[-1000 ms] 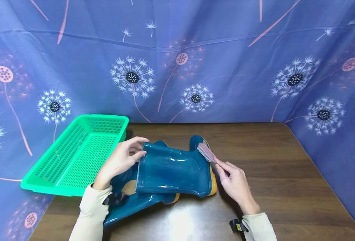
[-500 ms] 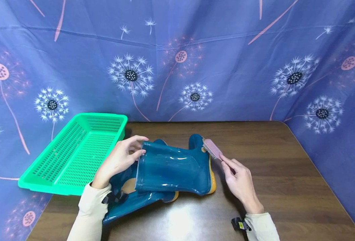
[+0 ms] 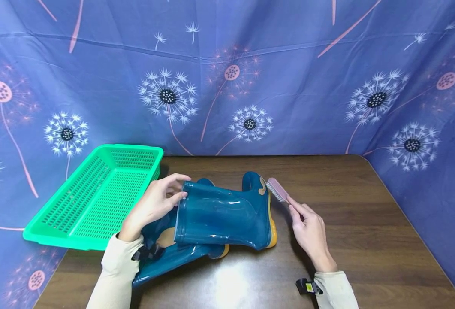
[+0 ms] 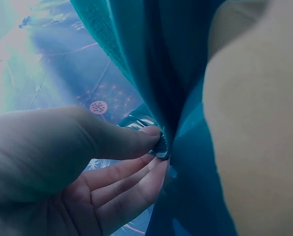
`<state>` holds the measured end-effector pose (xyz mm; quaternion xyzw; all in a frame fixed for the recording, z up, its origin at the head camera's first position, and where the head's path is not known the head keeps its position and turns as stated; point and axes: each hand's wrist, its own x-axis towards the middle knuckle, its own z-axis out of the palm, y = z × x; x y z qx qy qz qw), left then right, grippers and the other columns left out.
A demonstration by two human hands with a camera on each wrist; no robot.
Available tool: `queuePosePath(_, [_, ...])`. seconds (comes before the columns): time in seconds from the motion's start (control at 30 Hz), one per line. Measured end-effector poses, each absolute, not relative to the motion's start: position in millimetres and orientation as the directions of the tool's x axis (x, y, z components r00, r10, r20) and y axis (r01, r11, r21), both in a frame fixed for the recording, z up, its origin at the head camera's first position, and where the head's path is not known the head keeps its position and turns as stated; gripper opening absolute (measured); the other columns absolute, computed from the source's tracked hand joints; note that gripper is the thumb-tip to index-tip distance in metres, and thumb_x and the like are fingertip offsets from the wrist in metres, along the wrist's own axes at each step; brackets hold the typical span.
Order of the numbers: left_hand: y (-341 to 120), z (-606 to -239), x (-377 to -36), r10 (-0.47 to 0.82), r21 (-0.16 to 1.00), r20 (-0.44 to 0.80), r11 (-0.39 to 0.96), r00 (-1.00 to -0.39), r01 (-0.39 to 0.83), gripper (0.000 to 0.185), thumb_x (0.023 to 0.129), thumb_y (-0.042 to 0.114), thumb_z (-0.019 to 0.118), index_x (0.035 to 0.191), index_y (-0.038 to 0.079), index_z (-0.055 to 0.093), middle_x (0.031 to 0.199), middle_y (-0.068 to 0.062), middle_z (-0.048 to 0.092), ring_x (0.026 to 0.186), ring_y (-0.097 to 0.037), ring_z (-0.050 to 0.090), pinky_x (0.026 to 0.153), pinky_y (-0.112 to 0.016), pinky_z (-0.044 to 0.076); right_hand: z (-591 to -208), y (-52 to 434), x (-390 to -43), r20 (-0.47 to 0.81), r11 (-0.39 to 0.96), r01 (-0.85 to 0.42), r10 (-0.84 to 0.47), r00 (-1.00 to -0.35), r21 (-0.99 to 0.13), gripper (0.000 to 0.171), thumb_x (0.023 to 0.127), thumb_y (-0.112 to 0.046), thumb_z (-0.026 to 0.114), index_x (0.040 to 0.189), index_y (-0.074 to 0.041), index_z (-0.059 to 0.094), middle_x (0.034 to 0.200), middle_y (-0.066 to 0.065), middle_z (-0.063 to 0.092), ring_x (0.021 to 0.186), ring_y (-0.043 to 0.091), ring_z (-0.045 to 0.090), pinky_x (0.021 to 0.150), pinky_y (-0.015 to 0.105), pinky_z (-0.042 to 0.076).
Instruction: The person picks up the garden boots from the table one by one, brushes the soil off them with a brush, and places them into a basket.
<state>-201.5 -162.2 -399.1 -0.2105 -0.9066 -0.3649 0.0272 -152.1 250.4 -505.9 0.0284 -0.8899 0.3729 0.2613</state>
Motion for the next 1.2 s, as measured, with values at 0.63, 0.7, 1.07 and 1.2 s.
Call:
queuePosePath(0.63, [-158.1, -400.2, -201.5, 0.356, 0.629, 0.211, 0.663, -0.910, 0.405, 0.044, 0.100, 0.010, 0.074, 0.142, 0.018, 0.064, 0.112, -0.008, 0.079, 0.098, -0.025, 0.078, 0.086, -0.045, 0.064, -506.1, 250.1, -150.7, 0.485, 0.780, -0.179, 0.177, -0.856, -0.600, 0.031, 0.101, -0.009, 0.070, 0.130, -0.017, 0.078, 0.105, 0.006, 0.081, 0.078, 0.007, 0.058, 0.066, 0.023, 0.039])
queuePosePath(0.7, [-159.2, -400.3, -201.0, 0.354, 0.626, 0.216, 0.665, -0.910, 0.407, 0.043, 0.100, 0.010, 0.074, 0.142, 0.017, 0.064, 0.112, -0.008, 0.079, 0.098, -0.025, 0.078, 0.086, -0.046, 0.064, -506.8, 249.8, -151.3, 0.513, 0.765, -0.201, 0.191, -0.837, -0.612, 0.032, 0.100, -0.007, 0.071, 0.129, -0.016, 0.079, 0.104, 0.005, 0.081, 0.081, 0.001, 0.058, 0.071, 0.020, 0.041])
queuePosePath(1.07, [-157.6, -399.0, -201.6, 0.358, 0.627, 0.208, 0.665, -0.910, 0.405, 0.044, 0.100, 0.010, 0.074, 0.142, 0.017, 0.064, 0.115, -0.009, 0.079, 0.100, -0.027, 0.078, 0.086, -0.046, 0.065, -506.2, 253.0, -151.2, 0.504, 0.809, -0.221, 0.106, -0.857, -0.545, 0.031, 0.099, -0.007, 0.071, 0.127, -0.016, 0.080, 0.108, 0.005, 0.082, 0.075, 0.003, 0.055, 0.064, 0.021, 0.042])
queuePosePath(1.2, [-157.2, -400.1, -201.9, 0.360, 0.624, 0.208, 0.667, -0.909, 0.407, 0.044, 0.100, 0.009, 0.074, 0.142, 0.015, 0.063, 0.114, -0.010, 0.079, 0.100, -0.027, 0.078, 0.087, -0.047, 0.065, -506.3, 253.8, -150.4, 0.504, 0.802, -0.190, 0.154, -0.850, -0.566, 0.031, 0.099, -0.008, 0.072, 0.128, -0.016, 0.080, 0.109, 0.005, 0.082, 0.078, -0.004, 0.056, 0.067, 0.023, 0.044])
